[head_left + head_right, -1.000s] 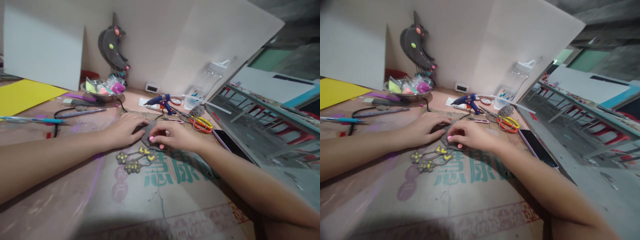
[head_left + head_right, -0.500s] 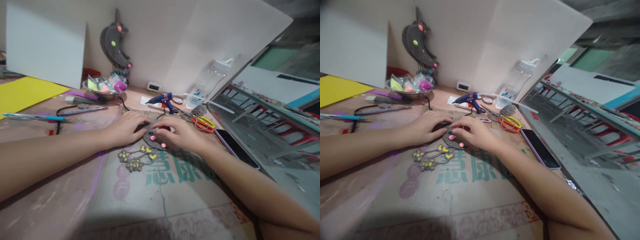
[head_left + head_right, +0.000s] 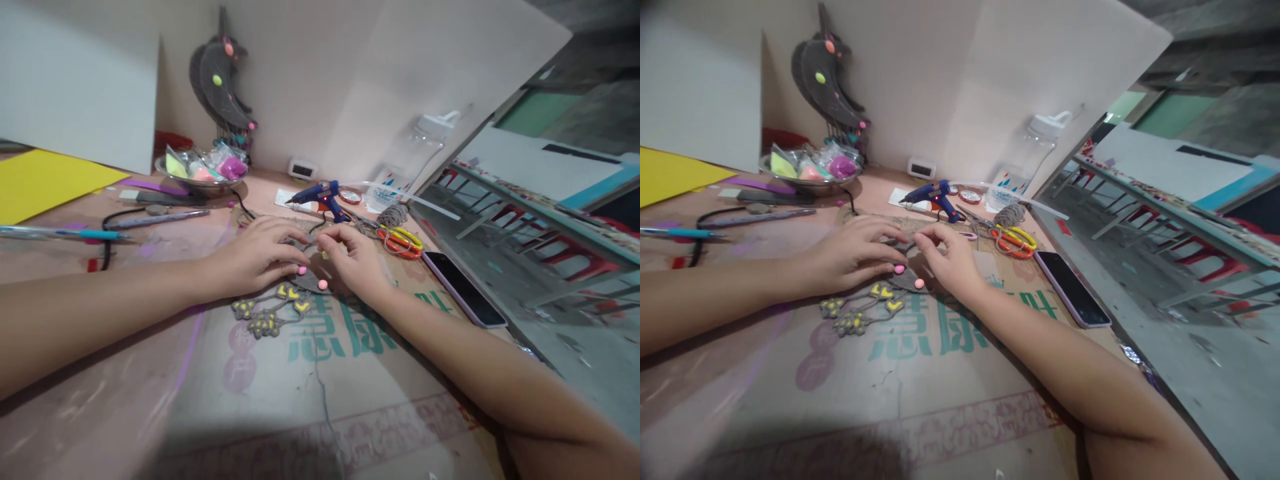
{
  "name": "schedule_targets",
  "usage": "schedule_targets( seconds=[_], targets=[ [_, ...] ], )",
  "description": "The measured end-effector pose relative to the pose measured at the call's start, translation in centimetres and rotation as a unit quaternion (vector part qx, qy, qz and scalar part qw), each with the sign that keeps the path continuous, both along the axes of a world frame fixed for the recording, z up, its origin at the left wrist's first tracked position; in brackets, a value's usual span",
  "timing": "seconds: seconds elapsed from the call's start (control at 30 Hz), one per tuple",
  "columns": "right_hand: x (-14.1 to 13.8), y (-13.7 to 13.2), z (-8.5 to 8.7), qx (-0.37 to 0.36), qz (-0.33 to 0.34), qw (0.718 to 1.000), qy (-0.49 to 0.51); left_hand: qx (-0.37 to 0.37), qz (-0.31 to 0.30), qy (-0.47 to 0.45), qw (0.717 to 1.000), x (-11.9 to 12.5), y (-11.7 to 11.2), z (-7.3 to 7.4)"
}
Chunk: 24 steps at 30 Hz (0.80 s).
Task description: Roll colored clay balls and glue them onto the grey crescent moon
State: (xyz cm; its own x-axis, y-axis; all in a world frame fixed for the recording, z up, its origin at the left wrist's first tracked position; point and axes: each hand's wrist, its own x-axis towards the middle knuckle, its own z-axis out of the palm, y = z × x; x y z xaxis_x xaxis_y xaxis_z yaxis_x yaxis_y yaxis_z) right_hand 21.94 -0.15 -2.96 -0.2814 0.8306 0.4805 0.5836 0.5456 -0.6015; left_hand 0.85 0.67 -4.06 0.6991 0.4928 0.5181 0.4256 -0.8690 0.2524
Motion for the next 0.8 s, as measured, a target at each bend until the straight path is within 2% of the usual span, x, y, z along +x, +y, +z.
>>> schedule_targets(
  seconds=[0.37,0.8],
  targets=[
    [-0.24,0.73,-0.46,0.018,0.024,1.0,0.001,0.069,-0.031,-0.014,0.997,0.19,0.71,-1.04],
    [-0.27,0.7,-0.32,0.018,0.027,0.999,0.008,0.098,-0.047,-0.037,0.993,0.05,0.02,-0.52]
  ],
)
